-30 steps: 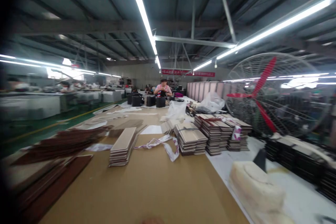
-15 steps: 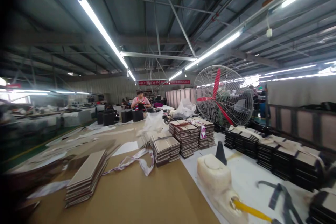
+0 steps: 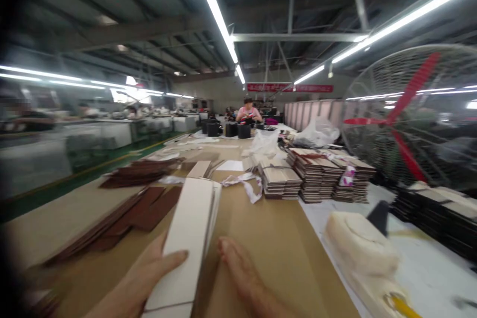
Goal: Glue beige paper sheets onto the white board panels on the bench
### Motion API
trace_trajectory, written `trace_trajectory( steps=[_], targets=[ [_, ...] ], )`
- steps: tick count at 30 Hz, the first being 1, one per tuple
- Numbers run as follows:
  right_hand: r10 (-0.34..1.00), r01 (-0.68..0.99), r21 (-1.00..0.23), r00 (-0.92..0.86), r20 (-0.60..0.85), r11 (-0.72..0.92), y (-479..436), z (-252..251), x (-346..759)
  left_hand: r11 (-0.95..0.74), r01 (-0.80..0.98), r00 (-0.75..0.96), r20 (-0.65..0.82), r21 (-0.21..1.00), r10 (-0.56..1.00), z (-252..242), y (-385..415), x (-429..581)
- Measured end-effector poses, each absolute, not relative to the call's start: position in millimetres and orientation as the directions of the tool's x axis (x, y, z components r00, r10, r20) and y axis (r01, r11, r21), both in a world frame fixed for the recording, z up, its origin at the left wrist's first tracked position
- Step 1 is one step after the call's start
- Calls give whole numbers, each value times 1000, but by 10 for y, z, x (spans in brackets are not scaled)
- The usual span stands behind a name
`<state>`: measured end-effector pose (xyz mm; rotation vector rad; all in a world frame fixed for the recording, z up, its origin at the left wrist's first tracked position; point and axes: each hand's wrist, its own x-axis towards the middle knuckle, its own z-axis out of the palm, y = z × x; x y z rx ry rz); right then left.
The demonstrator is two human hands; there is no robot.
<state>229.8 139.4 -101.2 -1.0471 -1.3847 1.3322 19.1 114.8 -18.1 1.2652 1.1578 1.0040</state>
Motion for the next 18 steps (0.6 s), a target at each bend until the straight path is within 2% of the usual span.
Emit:
trace_trajectory(
  steps=[3, 6, 9, 14, 18],
  targets=[
    [965, -313, -944, -261, -14, -99, 1518, -1048, 2279, 120, -55, 82, -116, 991, 990, -310, 1080, 278],
    [952, -444, -865, -286, -111, -234, 1571, -971, 2308, 137, -97, 31, -135, 986, 990, -440, 1200, 392],
    [940, -458, -842, -308, -149, -284, 1547, -892, 2333, 122, -157, 13, -122, 980, 992, -559, 1272, 467],
    [926, -469, -844, -369, -80, -260, 1487, -843, 2283, 56, -188, 10, -55, 981, 998, -681, 1308, 617],
    [923, -491, -833, -381, -57, -255, 1467, -828, 2261, 87, -235, 50, -77, 968, 996, -682, 1305, 737]
  ],
)
